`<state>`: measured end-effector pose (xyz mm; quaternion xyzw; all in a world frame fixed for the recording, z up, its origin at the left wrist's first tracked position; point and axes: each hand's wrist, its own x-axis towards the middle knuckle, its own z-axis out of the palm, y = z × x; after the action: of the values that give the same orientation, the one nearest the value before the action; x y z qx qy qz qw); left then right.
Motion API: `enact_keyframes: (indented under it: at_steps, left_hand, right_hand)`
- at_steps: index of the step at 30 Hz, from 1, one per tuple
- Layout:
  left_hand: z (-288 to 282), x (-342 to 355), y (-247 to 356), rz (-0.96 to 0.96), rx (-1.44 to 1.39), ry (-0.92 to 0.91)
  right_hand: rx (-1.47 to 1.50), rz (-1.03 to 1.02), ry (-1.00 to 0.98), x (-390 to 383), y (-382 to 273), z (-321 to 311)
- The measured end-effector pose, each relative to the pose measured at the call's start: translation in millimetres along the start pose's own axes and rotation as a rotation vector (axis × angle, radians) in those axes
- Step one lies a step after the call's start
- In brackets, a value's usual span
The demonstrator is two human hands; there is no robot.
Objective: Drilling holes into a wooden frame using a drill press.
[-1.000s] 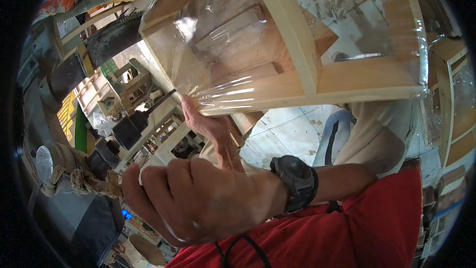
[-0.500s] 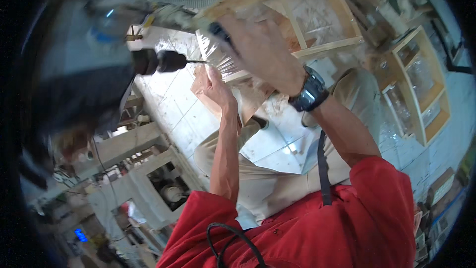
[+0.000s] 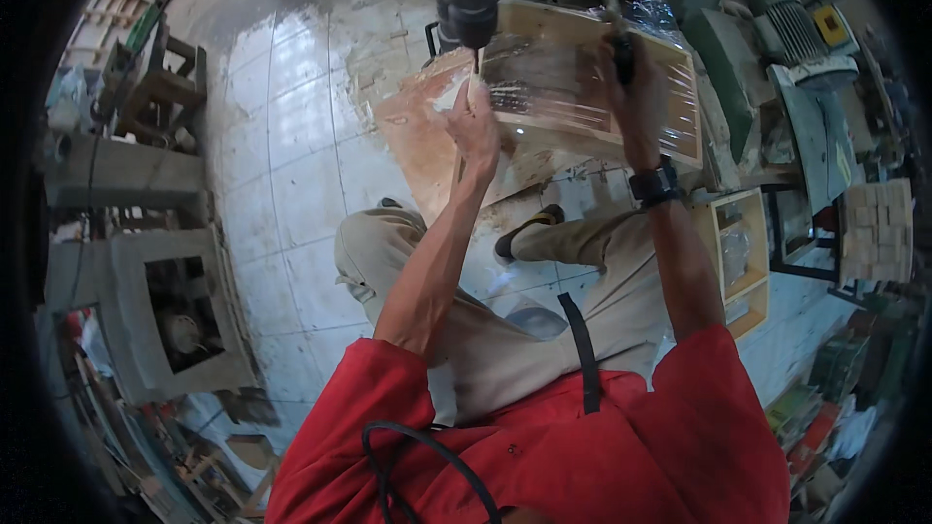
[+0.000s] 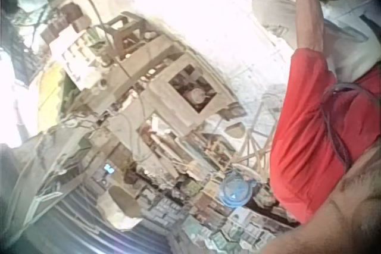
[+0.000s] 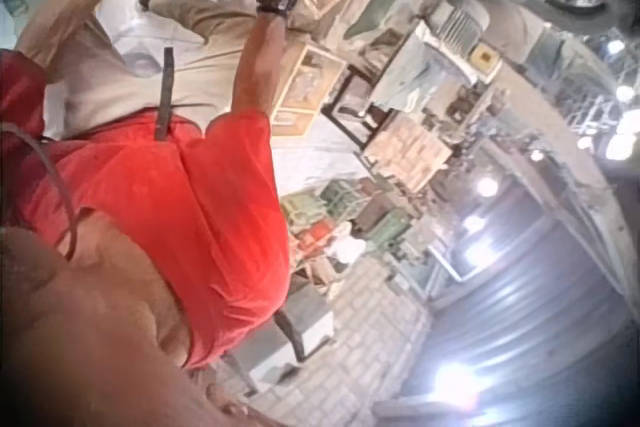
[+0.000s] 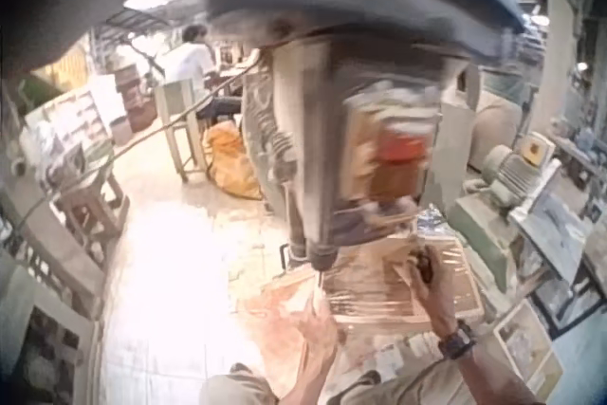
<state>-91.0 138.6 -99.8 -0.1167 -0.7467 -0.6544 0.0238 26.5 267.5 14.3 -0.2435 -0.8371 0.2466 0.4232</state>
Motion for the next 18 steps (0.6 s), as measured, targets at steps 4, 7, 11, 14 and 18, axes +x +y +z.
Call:
enact_keyframes:
  at_steps: [4, 7, 11, 14, 18]
  left_hand:
    - [-1.5, 3.1, -3.6, -0.103, -0.030, -0.077]
    - [0.5, 2.4, -15.7, -0.089, -0.077, -0.094]
    - [11.0, 0.0, -17.3, -0.082, -0.049, -0.088]
    - [11.5, 0.6, -11.2, -0.099, -0.077, -0.102]
    - [8.8, 4.0, -17.3, -0.101, -0.038, -0.062]
  right_hand:
    - [0.194, 0.268, -0.198, 5.8, -13.2, -17.6]
    - [0.203, 0.277, -0.236, 6.2, -14.4, -10.5]
    - [0.069, 0.116, -0.084, 8.0, 24.9, 6.1]
    - [0.080, 0.108, -0.063, 11.7, 24.6, 13.9]
    - [0.184, 0.279, -0.132, 18.5, 14.5, 28.6]
